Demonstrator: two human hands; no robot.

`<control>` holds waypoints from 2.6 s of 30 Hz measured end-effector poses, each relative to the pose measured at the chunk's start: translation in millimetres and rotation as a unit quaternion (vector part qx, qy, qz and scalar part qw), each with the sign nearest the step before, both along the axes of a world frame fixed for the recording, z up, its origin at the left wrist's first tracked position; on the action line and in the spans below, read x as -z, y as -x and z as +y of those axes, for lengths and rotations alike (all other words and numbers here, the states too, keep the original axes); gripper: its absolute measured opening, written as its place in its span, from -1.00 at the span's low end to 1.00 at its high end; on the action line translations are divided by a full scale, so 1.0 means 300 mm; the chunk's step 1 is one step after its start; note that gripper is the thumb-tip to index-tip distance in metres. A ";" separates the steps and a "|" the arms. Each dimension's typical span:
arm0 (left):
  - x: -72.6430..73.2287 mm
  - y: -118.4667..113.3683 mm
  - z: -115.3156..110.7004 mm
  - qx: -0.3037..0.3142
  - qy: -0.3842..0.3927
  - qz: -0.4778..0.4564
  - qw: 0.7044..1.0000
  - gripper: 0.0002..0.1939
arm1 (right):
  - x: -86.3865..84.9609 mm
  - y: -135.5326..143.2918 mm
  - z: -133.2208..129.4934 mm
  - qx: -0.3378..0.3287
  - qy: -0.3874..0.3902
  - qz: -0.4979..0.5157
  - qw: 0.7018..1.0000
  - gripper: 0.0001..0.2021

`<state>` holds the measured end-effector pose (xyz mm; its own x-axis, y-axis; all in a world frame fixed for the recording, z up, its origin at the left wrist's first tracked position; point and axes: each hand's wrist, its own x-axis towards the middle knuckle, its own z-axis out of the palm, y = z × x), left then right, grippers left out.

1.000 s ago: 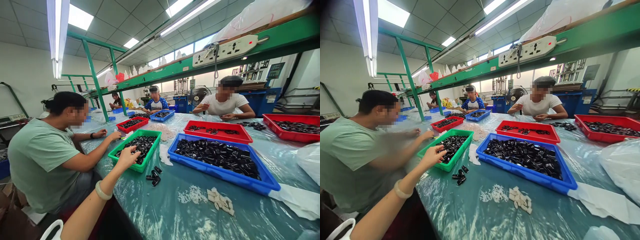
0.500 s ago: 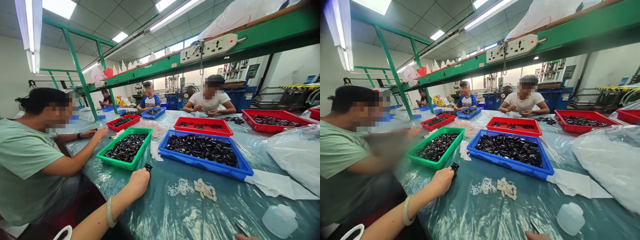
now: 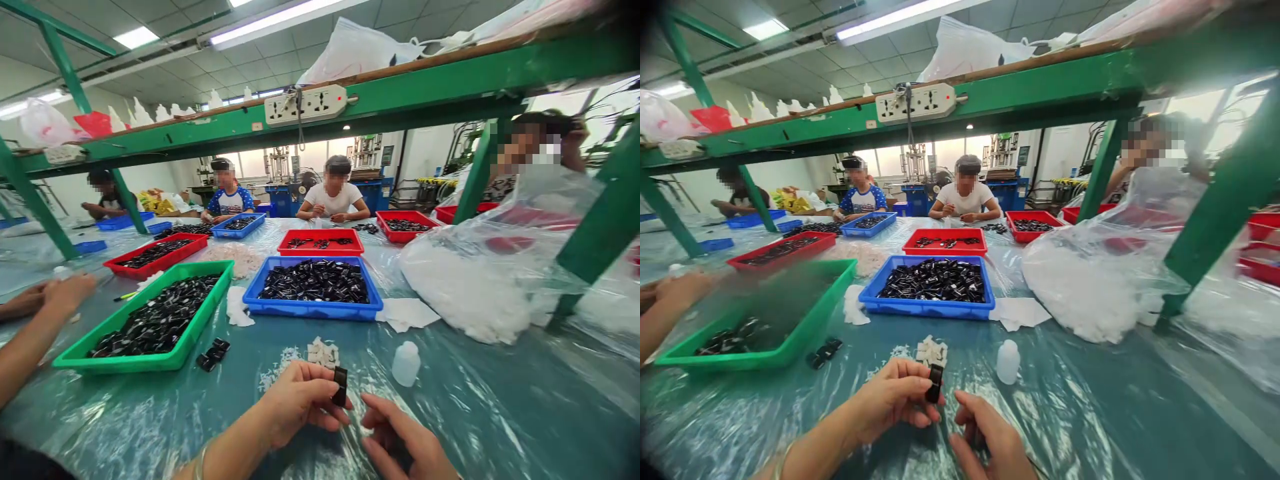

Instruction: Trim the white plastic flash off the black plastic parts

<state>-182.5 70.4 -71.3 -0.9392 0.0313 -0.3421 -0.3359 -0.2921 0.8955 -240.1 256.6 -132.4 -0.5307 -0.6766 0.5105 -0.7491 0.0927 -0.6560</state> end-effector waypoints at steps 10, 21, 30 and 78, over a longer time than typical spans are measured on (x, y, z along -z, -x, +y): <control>0.062 0.026 0.050 0.002 -0.103 -0.021 0.994 -0.59 | -0.008 0.003 -0.003 -0.006 0.019 -0.045 0.999 -0.54; 0.062 0.007 0.056 0.001 -0.055 -0.043 0.998 -0.56 | -0.045 0.161 0.082 0.394 0.138 0.020 0.908 -0.40; 0.080 -0.002 0.076 0.045 -0.001 -0.060 0.997 -0.58 | 0.014 0.253 0.067 0.217 -0.039 -0.122 0.968 -0.62; 0.101 -0.021 0.072 0.154 0.013 -0.035 0.987 -0.74 | -0.092 0.093 0.062 0.136 0.083 0.334 0.929 -0.73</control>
